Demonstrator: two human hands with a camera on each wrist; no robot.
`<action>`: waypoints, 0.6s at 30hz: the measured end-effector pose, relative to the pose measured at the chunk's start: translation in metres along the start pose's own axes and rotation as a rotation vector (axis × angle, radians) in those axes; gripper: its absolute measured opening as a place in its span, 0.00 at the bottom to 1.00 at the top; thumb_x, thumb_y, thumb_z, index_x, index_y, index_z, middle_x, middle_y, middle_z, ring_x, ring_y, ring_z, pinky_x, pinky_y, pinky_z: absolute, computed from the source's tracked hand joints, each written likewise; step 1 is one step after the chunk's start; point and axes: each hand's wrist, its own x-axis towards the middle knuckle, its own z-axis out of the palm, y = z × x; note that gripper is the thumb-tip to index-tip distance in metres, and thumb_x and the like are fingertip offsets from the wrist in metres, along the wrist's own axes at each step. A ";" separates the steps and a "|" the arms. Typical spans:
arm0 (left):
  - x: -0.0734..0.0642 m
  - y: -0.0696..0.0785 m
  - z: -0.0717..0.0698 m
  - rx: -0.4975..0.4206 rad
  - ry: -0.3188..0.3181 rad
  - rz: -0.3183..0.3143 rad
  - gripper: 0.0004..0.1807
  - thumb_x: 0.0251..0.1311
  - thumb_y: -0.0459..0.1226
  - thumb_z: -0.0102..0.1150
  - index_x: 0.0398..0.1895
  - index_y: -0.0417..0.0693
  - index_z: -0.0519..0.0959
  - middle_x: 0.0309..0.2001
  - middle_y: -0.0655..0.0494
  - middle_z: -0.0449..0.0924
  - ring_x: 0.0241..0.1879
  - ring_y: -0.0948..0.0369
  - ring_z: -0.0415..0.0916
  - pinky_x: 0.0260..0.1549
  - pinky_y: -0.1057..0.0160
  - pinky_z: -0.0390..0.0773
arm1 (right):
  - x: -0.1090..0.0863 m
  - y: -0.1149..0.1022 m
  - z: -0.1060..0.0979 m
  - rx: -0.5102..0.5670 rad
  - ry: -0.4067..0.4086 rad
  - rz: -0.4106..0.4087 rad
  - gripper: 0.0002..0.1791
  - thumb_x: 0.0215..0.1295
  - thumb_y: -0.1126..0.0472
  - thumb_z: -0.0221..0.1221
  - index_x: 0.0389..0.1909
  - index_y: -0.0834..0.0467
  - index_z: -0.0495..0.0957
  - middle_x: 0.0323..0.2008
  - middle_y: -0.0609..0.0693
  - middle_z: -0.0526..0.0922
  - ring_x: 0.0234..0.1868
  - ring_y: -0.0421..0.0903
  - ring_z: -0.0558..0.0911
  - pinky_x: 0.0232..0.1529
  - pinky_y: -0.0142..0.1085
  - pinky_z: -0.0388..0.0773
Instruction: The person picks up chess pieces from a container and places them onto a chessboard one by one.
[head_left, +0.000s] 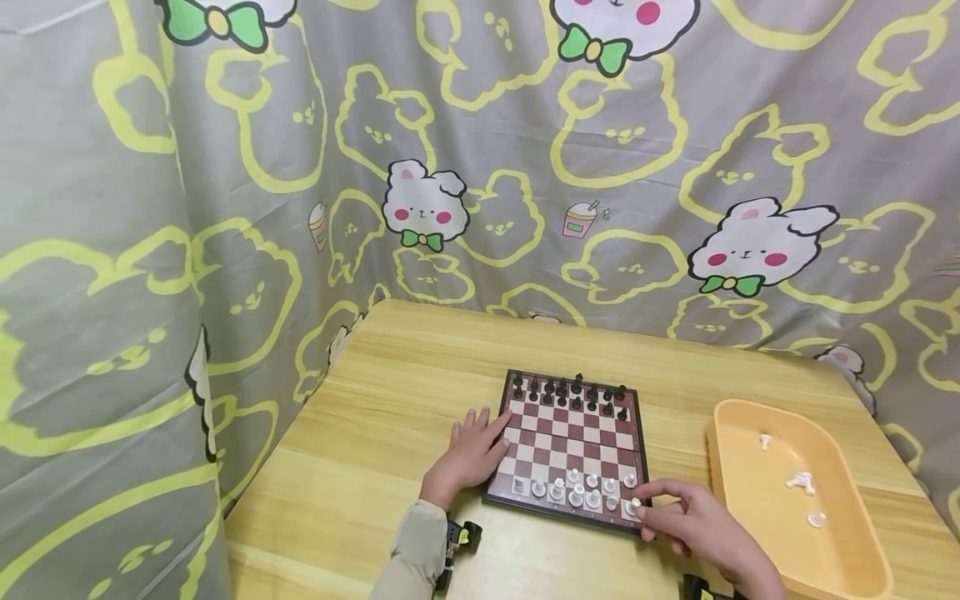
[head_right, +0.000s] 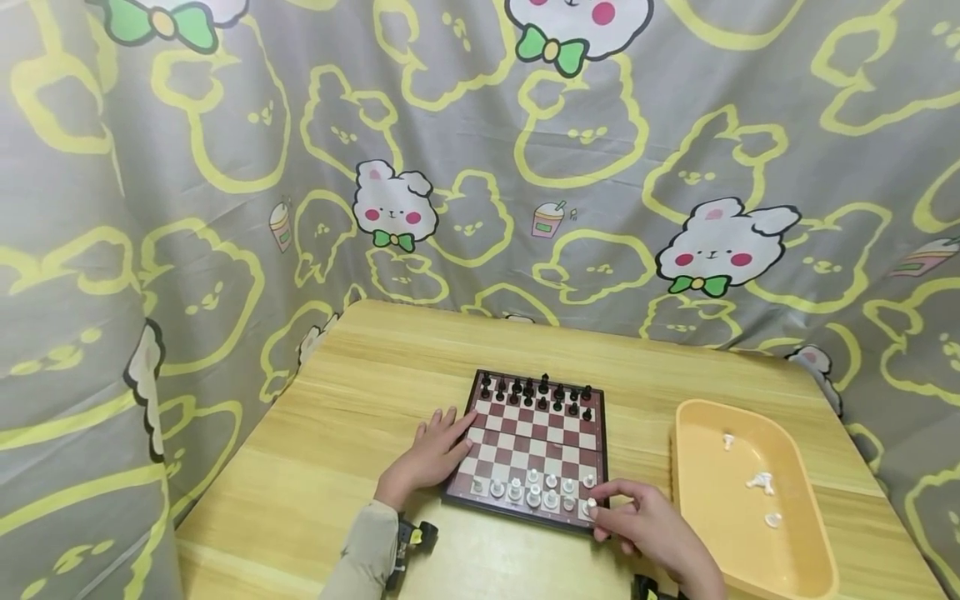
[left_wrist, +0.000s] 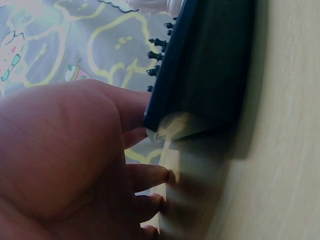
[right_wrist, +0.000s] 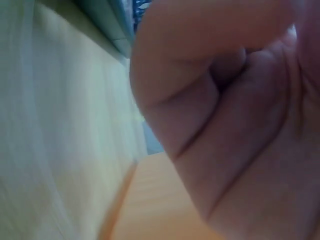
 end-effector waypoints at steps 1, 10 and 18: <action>0.001 0.001 0.000 0.001 0.001 0.001 0.30 0.80 0.46 0.42 0.81 0.50 0.62 0.80 0.31 0.49 0.80 0.33 0.37 0.76 0.33 0.36 | -0.001 -0.001 -0.001 -0.001 0.000 -0.005 0.25 0.74 0.59 0.62 0.62 0.73 0.73 0.31 0.60 0.88 0.16 0.37 0.72 0.18 0.30 0.73; 0.001 0.000 -0.002 0.016 -0.013 -0.003 0.30 0.80 0.46 0.41 0.81 0.51 0.61 0.80 0.32 0.48 0.80 0.34 0.37 0.76 0.33 0.37 | -0.021 -0.018 -0.014 -0.058 0.041 -0.016 0.23 0.78 0.59 0.57 0.61 0.74 0.72 0.36 0.60 0.89 0.22 0.41 0.81 0.23 0.36 0.80; 0.004 -0.006 -0.018 0.029 0.027 0.000 0.30 0.80 0.45 0.42 0.81 0.49 0.61 0.80 0.30 0.48 0.80 0.32 0.37 0.75 0.32 0.36 | -0.026 -0.045 -0.062 -0.270 0.177 -0.033 0.22 0.80 0.56 0.54 0.60 0.71 0.75 0.40 0.56 0.88 0.32 0.48 0.85 0.29 0.38 0.80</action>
